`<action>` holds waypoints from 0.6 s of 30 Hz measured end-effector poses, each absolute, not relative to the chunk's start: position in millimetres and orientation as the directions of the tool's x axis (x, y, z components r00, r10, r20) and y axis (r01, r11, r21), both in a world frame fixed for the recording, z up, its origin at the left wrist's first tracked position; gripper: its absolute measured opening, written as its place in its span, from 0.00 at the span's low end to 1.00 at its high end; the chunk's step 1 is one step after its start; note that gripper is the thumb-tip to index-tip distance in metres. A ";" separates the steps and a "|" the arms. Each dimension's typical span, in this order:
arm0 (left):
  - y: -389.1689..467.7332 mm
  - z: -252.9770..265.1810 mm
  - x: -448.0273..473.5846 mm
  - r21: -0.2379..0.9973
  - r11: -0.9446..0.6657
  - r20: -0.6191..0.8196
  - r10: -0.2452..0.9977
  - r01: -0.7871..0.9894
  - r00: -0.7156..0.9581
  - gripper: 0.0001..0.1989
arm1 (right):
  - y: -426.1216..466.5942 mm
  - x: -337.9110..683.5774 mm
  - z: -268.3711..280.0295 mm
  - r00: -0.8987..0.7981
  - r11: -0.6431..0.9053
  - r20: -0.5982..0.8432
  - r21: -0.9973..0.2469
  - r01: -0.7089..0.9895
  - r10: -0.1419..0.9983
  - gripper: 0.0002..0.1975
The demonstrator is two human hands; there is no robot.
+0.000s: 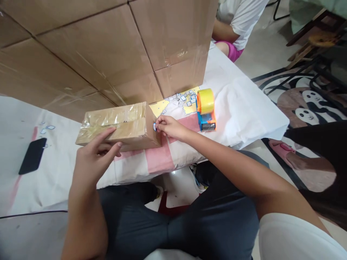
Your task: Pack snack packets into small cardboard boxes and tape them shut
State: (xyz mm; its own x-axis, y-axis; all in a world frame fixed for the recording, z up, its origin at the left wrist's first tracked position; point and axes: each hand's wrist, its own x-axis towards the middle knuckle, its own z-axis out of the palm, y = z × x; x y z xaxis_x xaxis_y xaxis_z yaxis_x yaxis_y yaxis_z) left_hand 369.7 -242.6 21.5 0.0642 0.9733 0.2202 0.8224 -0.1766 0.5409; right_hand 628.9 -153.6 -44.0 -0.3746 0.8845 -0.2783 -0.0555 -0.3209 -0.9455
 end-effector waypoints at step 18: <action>-238.0 18.2 369.7 0.576 -0.181 0.195 0.977 0.797 0.081 0.23 | -207.2 610.7 -59.0 -0.080 -0.149 -0.140 -0.980 -0.131 0.987 0.27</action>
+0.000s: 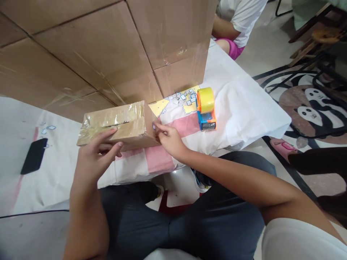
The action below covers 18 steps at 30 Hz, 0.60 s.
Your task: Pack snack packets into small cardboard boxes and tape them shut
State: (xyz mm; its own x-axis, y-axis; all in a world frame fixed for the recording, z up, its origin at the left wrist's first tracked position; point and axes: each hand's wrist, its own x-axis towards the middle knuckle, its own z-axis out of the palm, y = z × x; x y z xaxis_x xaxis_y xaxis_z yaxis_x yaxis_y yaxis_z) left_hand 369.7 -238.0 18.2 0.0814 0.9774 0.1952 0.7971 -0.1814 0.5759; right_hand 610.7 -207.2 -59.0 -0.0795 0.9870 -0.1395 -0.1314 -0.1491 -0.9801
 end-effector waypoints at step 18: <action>-234.1 16.7 368.8 0.670 -0.118 0.118 0.992 0.733 0.052 0.23 | -215.5 615.1 -58.4 -0.114 -0.024 -0.024 -1.000 0.001 0.993 0.26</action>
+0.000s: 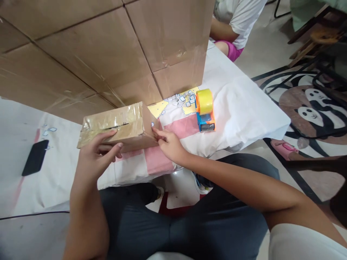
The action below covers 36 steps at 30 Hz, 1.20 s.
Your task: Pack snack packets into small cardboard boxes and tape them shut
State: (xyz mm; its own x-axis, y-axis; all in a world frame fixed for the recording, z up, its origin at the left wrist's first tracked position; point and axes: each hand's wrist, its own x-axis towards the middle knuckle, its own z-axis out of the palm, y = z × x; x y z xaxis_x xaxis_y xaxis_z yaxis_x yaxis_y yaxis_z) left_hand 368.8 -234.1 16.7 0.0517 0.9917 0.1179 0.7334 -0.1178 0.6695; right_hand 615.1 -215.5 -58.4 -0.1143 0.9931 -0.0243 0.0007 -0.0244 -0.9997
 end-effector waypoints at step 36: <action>-231.8 13.0 363.7 0.694 -0.103 0.098 0.994 0.712 0.048 0.24 | -166.9 625.9 -66.7 -0.120 0.033 0.040 -0.998 -0.058 0.992 0.05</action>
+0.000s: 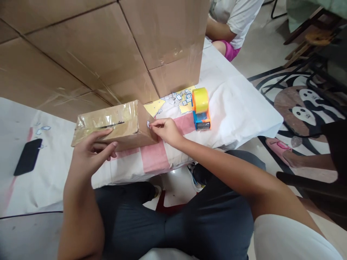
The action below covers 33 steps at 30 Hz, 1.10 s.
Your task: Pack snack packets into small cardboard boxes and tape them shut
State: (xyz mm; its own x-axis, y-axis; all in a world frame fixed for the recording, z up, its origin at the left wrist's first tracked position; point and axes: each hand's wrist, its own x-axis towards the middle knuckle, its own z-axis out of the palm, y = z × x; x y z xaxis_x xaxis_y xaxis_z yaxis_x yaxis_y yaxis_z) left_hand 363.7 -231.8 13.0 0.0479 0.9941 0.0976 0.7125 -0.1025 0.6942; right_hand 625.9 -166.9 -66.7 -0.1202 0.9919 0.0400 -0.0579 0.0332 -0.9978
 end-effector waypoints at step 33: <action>-223.6 -12.8 346.7 0.301 -0.677 0.738 0.612 0.672 0.285 0.28 | -165.1 656.4 -13.7 -0.389 0.421 0.344 -0.897 0.131 0.854 0.72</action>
